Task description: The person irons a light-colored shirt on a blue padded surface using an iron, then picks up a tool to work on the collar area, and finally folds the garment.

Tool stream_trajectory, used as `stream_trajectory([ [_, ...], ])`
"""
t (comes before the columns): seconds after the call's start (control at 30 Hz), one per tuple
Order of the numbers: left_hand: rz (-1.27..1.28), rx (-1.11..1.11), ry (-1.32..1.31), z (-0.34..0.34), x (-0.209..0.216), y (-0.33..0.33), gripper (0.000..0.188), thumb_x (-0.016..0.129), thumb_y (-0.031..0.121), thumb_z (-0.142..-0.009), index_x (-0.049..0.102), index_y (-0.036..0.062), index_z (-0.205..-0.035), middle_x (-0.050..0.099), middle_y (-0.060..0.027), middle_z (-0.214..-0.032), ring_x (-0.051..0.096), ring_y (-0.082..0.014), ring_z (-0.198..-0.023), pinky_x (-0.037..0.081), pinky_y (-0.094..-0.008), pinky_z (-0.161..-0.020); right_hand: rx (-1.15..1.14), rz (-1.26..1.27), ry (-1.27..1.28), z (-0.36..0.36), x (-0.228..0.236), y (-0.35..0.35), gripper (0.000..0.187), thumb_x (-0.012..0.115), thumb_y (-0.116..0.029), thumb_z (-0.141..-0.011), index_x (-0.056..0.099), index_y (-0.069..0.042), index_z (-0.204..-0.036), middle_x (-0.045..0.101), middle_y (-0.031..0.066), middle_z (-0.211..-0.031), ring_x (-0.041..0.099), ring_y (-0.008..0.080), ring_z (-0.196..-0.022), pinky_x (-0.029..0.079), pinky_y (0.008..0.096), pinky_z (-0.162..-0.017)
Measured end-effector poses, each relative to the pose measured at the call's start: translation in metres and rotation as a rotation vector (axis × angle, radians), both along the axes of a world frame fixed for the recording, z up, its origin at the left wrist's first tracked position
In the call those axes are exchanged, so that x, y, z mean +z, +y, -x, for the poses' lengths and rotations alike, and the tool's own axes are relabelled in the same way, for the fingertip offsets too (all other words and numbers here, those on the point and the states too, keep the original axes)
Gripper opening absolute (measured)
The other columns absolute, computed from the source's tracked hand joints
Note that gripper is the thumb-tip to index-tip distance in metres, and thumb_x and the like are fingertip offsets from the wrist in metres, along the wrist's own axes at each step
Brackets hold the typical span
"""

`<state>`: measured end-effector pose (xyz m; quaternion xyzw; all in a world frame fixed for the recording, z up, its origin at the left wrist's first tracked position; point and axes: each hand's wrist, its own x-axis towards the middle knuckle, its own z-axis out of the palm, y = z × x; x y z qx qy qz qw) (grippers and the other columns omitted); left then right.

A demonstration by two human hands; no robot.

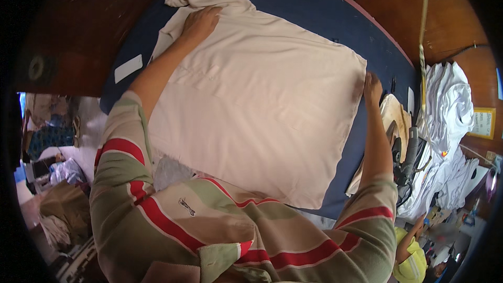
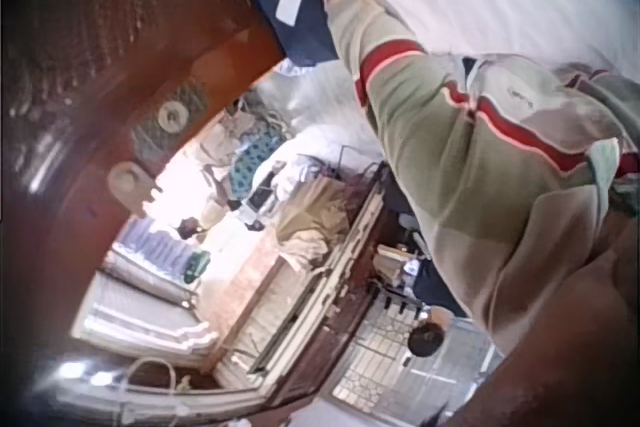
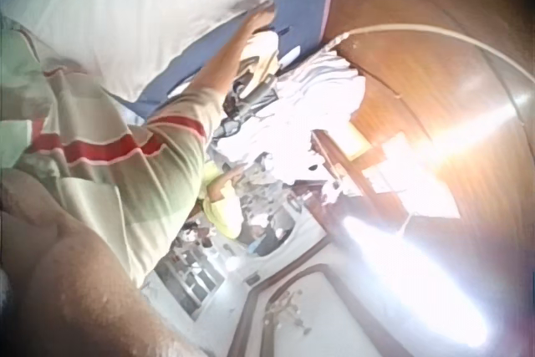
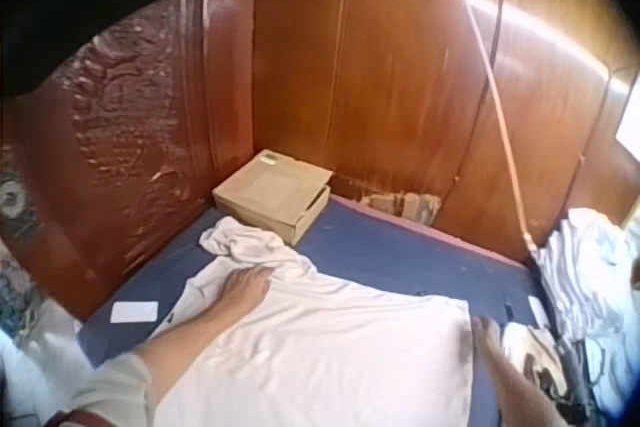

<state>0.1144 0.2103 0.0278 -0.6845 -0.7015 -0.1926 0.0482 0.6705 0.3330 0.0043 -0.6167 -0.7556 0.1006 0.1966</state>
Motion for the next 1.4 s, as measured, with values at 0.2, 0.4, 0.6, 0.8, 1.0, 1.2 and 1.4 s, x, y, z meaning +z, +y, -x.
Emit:
stream_trajectory([
  [0.2, 0.193, -0.204, 0.113, -0.022, -0.024, 0.096, 0.031, 0.049, 0.016, -0.088, 0.053, 0.0132, -0.119, 0.065, -0.0138, -0.099, 0.062, -0.0258, -0.094, 0.049, -0.0400, -0.080, -0.179, 0.019, -0.171, 0.061, -0.030, 0.060, 0.052, 0.052, -0.044, -0.084, 0.058, 0.003, -0.106, 0.061, 0.0266, -0.101, 0.056, 0.0411, -0.101, 0.044, 0.0410, -0.086],
  [0.4, -0.108, -0.080, 0.298, -0.020, -0.056, 0.134, 0.022, 0.045, 0.015, -0.089, 0.057, 0.0052, -0.104, 0.065, -0.0112, -0.089, 0.065, -0.0255, -0.074, 0.051, -0.0374, -0.058, -0.422, -0.027, -0.102, 0.077, -0.024, 0.055, 0.048, 0.057, -0.039, -0.083, 0.055, -0.003, -0.116, 0.059, 0.0205, -0.111, 0.054, 0.0386, -0.106, 0.042, 0.0440, -0.091],
  [0.6, -0.073, -0.073, -0.257, -0.010, 0.013, 0.021, 0.030, 0.045, 0.019, -0.090, 0.054, 0.0114, -0.118, 0.061, -0.0118, -0.110, 0.059, -0.0286, -0.102, 0.046, -0.0402, -0.086, 0.042, -0.346, -0.022, 0.066, -0.006, -0.016, 0.056, 0.053, -0.040, -0.087, 0.041, -0.009, -0.133, 0.044, 0.0178, -0.133, 0.042, 0.0356, -0.121, 0.032, 0.0445, -0.101],
  [0.8, 0.236, 0.085, 0.169, 0.048, -0.036, -0.125, 0.044, 0.032, 0.030, -0.096, 0.035, 0.0228, -0.140, 0.032, -0.0038, -0.145, 0.028, -0.0249, -0.134, 0.021, -0.0482, -0.107, 0.114, 0.002, -0.552, 0.049, -0.007, -0.160, 0.056, 0.036, -0.043, -0.093, 0.030, -0.019, -0.143, 0.023, 0.0121, -0.149, 0.019, 0.0337, -0.137, 0.014, 0.0501, -0.109],
  [1.0, 0.331, 0.126, 0.110, 0.054, -0.044, -0.126, 0.047, 0.026, 0.037, -0.097, 0.025, 0.0289, -0.143, 0.018, 0.0040, -0.151, 0.014, -0.0187, -0.139, 0.012, -0.0475, -0.111, 0.081, 0.054, -0.478, 0.045, -0.004, -0.157, 0.058, 0.034, -0.046, -0.093, 0.025, -0.021, -0.144, 0.020, 0.0109, -0.150, 0.016, 0.0336, -0.138, 0.011, 0.0516, -0.109],
  [1.2, 0.273, 0.136, 0.141, 0.049, -0.040, -0.119, 0.048, 0.036, 0.032, -0.095, 0.031, 0.0204, -0.141, 0.025, -0.0019, -0.149, 0.022, -0.0233, -0.137, 0.021, -0.0449, -0.109, 0.072, 0.109, -0.563, 0.037, -0.002, -0.153, 0.061, 0.037, -0.048, -0.092, 0.024, -0.020, -0.145, 0.022, 0.0140, -0.149, 0.021, 0.0349, -0.136, 0.014, 0.0527, -0.108],
  [1.4, 0.152, 0.236, -0.020, 0.046, -0.021, -0.144, 0.040, 0.049, 0.025, -0.091, 0.048, 0.0116, -0.129, 0.048, -0.0093, -0.130, 0.045, -0.0265, -0.121, 0.039, -0.0386, -0.097, -0.338, -0.318, -0.764, -0.064, 0.099, -0.137, 0.063, 0.053, -0.042, -0.086, 0.035, -0.010, -0.138, 0.038, 0.0202, -0.138, 0.037, 0.0404, -0.125, 0.034, 0.0512, -0.097],
])
